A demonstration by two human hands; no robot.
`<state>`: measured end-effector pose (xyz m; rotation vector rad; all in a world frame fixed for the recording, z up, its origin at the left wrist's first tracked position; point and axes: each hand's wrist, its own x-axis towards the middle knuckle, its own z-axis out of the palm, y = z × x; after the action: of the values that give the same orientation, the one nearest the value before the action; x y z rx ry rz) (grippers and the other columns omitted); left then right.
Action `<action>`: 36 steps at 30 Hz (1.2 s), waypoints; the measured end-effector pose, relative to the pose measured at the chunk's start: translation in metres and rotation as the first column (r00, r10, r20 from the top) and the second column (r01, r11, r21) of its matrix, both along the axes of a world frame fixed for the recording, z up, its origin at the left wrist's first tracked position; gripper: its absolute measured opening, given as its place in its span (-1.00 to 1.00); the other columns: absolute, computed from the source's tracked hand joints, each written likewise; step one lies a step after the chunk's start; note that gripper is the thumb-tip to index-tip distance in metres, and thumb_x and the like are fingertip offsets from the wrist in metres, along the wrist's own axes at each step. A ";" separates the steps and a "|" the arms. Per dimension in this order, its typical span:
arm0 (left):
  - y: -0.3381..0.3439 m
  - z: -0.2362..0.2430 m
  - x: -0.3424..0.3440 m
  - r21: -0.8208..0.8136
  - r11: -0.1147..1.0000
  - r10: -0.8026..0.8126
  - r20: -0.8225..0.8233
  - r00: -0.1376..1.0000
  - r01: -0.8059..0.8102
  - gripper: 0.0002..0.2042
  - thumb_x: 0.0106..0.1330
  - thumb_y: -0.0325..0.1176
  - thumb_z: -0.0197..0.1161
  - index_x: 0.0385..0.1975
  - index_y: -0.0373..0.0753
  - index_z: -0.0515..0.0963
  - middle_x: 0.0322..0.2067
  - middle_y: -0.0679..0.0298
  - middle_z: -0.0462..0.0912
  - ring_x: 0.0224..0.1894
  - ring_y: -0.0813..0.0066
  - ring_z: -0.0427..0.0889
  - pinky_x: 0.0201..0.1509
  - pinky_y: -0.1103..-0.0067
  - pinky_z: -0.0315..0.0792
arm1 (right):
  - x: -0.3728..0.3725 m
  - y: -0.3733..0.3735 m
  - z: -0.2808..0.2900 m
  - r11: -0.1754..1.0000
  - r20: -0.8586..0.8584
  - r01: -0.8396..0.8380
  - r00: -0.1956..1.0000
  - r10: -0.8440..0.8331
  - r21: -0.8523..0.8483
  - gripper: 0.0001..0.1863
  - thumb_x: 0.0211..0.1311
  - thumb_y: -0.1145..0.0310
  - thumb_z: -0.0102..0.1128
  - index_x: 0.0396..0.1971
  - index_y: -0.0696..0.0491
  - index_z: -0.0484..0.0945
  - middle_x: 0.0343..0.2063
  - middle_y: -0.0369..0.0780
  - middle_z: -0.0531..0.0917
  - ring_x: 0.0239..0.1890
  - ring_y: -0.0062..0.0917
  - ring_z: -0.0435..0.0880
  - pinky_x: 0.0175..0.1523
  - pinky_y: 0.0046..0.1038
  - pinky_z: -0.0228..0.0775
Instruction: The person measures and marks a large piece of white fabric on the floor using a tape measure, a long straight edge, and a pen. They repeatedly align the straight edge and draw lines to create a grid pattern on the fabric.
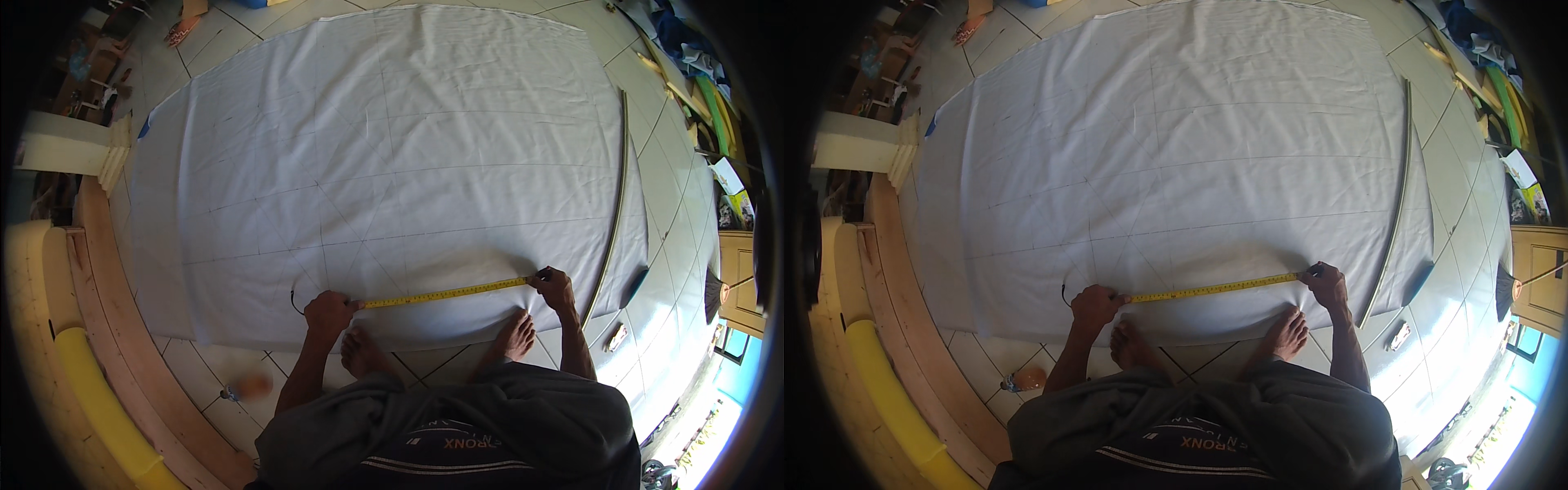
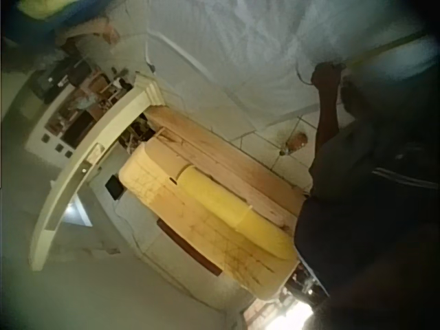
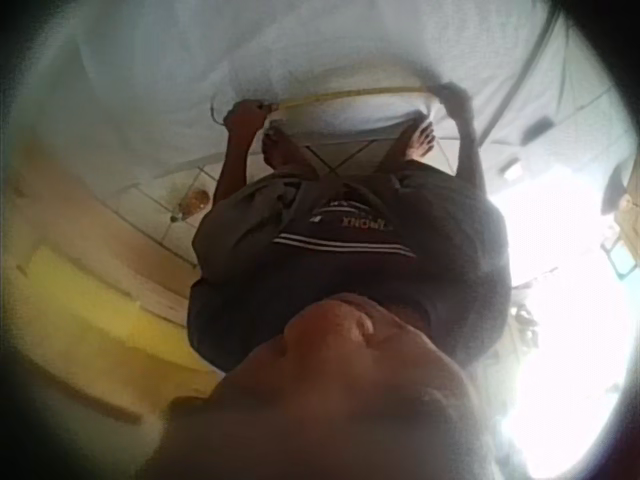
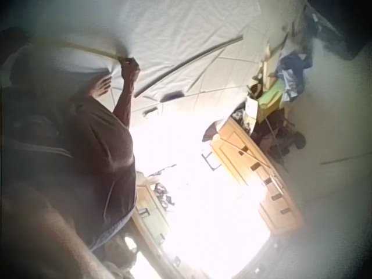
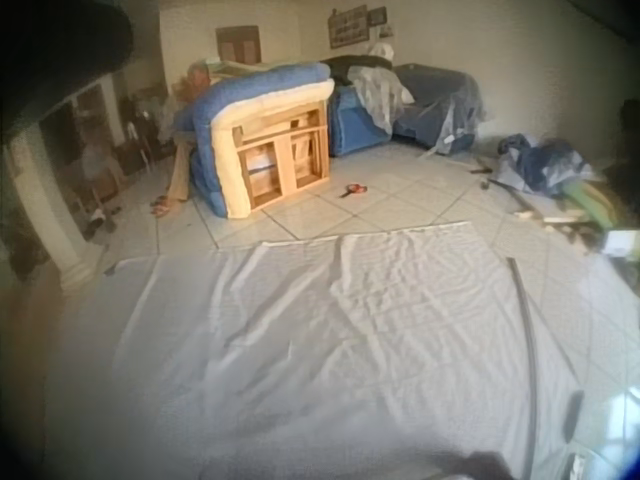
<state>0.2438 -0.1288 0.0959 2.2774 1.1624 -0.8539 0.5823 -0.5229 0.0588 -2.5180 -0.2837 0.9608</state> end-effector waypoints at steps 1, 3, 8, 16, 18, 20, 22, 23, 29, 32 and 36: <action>-0.002 -0.003 -0.002 0.018 1.000 -0.002 0.006 1.000 0.002 -0.50 0.19 0.25 0.37 -0.40 -0.15 0.78 -0.33 0.07 0.73 -0.23 0.07 0.76 -0.19 0.20 0.57 | -0.003 -0.002 0.001 1.000 0.026 -0.021 0.999 0.021 0.010 -0.60 0.14 0.01 0.48 -0.33 0.10 0.79 -0.56 -0.21 0.73 -0.49 -0.54 0.69 -0.30 -0.40 0.51; -0.006 -0.009 -0.005 0.093 0.996 -0.011 0.049 0.999 0.006 -0.50 0.20 0.23 0.38 -0.39 -0.16 0.78 -0.30 0.05 0.72 -0.22 0.06 0.76 -0.18 0.21 0.57 | -0.010 -0.005 0.002 0.999 0.042 -0.037 0.998 0.037 0.013 -0.60 0.16 0.04 0.49 -0.32 0.13 0.78 -0.61 -0.23 0.71 -0.54 -0.57 0.67 -0.36 -0.42 0.49; -0.007 -0.021 -0.016 0.171 0.985 -0.012 0.038 0.999 0.005 -0.52 0.19 0.22 0.39 -0.35 -0.15 0.79 -0.27 0.04 0.71 -0.22 0.05 0.76 -0.18 0.24 0.58 | -0.028 -0.001 0.006 1.000 0.081 -0.015 0.997 0.015 -0.008 -0.55 0.11 -0.04 0.48 -0.31 0.10 0.78 -0.50 -0.15 0.75 -0.42 -0.36 0.74 -0.23 -0.29 0.54; 0.009 -0.015 -0.026 0.194 0.980 0.041 -0.040 0.998 -0.033 -0.52 0.14 0.24 0.44 -0.34 -0.11 0.80 -0.31 0.11 0.72 -0.24 0.09 0.75 -0.20 0.24 0.58 | -0.047 0.027 0.009 0.999 0.059 -0.011 0.998 0.008 0.043 -0.55 0.15 0.02 0.48 -0.33 0.18 0.72 -0.58 -0.15 0.72 -0.51 -0.44 0.70 -0.31 -0.34 0.52; 0.009 -0.015 -0.028 0.211 0.976 0.055 -0.023 0.998 -0.049 -0.51 0.13 0.25 0.44 -0.33 -0.11 0.80 -0.33 0.12 0.72 -0.25 0.09 0.75 -0.20 0.23 0.57 | -0.050 0.031 0.010 1.000 0.021 0.016 1.000 -0.016 0.001 -0.53 0.15 -0.03 0.45 -0.31 0.16 0.73 -0.56 -0.12 0.72 -0.48 -0.35 0.72 -0.27 -0.30 0.52; 0.011 -0.015 -0.032 0.222 0.972 0.086 -0.027 0.996 -0.078 -0.52 0.13 0.25 0.44 -0.33 -0.10 0.80 -0.34 0.12 0.72 -0.25 0.10 0.75 -0.19 0.22 0.57 | -0.054 0.036 0.009 1.000 0.020 0.003 1.000 -0.003 0.025 -0.53 0.15 -0.02 0.46 -0.31 0.17 0.73 -0.56 -0.11 0.72 -0.48 -0.35 0.72 -0.27 -0.30 0.52; 0.013 -0.016 -0.035 0.224 0.967 0.136 -0.043 0.990 -0.123 -0.52 0.13 0.24 0.44 -0.34 -0.10 0.80 -0.34 0.11 0.72 -0.25 0.09 0.75 -0.19 0.21 0.57 | -0.059 0.041 0.006 0.999 0.041 -0.013 0.999 0.011 0.047 -0.53 0.15 -0.01 0.46 -0.32 0.17 0.72 -0.55 -0.11 0.72 -0.48 -0.35 0.71 -0.27 -0.30 0.52; 0.014 -0.016 -0.036 0.228 0.965 0.141 -0.033 0.990 -0.129 -0.53 0.13 0.23 0.44 -0.34 -0.10 0.80 -0.34 0.11 0.72 -0.25 0.09 0.75 -0.19 0.21 0.57 | -0.062 0.044 0.004 0.997 0.061 -0.026 0.998 0.022 0.069 -0.54 0.15 -0.01 0.46 -0.32 0.17 0.72 -0.55 -0.11 0.72 -0.49 -0.35 0.71 -0.27 -0.30 0.52; 0.018 -0.014 -0.039 0.298 0.947 0.138 -0.048 0.989 -0.117 -0.57 0.14 0.19 0.45 -0.35 -0.09 0.81 -0.33 0.10 0.73 -0.24 0.07 0.76 -0.19 0.20 0.57 | -0.067 0.052 0.004 0.996 0.017 -0.030 0.999 0.028 0.082 -0.53 0.15 0.00 0.47 -0.33 0.18 0.72 -0.49 -0.09 0.75 -0.44 -0.32 0.74 -0.24 -0.28 0.54; 0.017 -0.016 -0.039 0.288 0.949 0.149 -0.054 0.987 -0.127 -0.56 0.14 0.19 0.44 -0.34 -0.09 0.81 -0.32 0.10 0.74 -0.23 0.07 0.76 -0.18 0.20 0.57 | -0.066 0.052 0.005 0.998 -0.014 -0.014 1.000 0.015 0.068 -0.53 0.15 0.00 0.48 -0.34 0.19 0.71 -0.47 -0.09 0.76 -0.41 -0.30 0.76 -0.22 -0.28 0.55; 0.020 -0.018 -0.041 0.281 0.949 0.171 -0.076 0.982 -0.144 -0.56 0.15 0.20 0.44 -0.34 -0.10 0.81 -0.31 0.10 0.75 -0.23 0.07 0.77 -0.18 0.20 0.58 | -0.070 0.055 0.000 0.994 0.039 -0.031 0.999 0.027 0.108 -0.55 0.15 0.04 0.51 -0.34 0.19 0.70 -0.55 -0.16 0.73 -0.48 -0.49 0.70 -0.27 -0.36 0.54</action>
<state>0.2027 -0.1090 0.0782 2.3365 1.5721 -0.7941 0.5119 -0.4682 0.0588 -2.4412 -0.3747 0.8855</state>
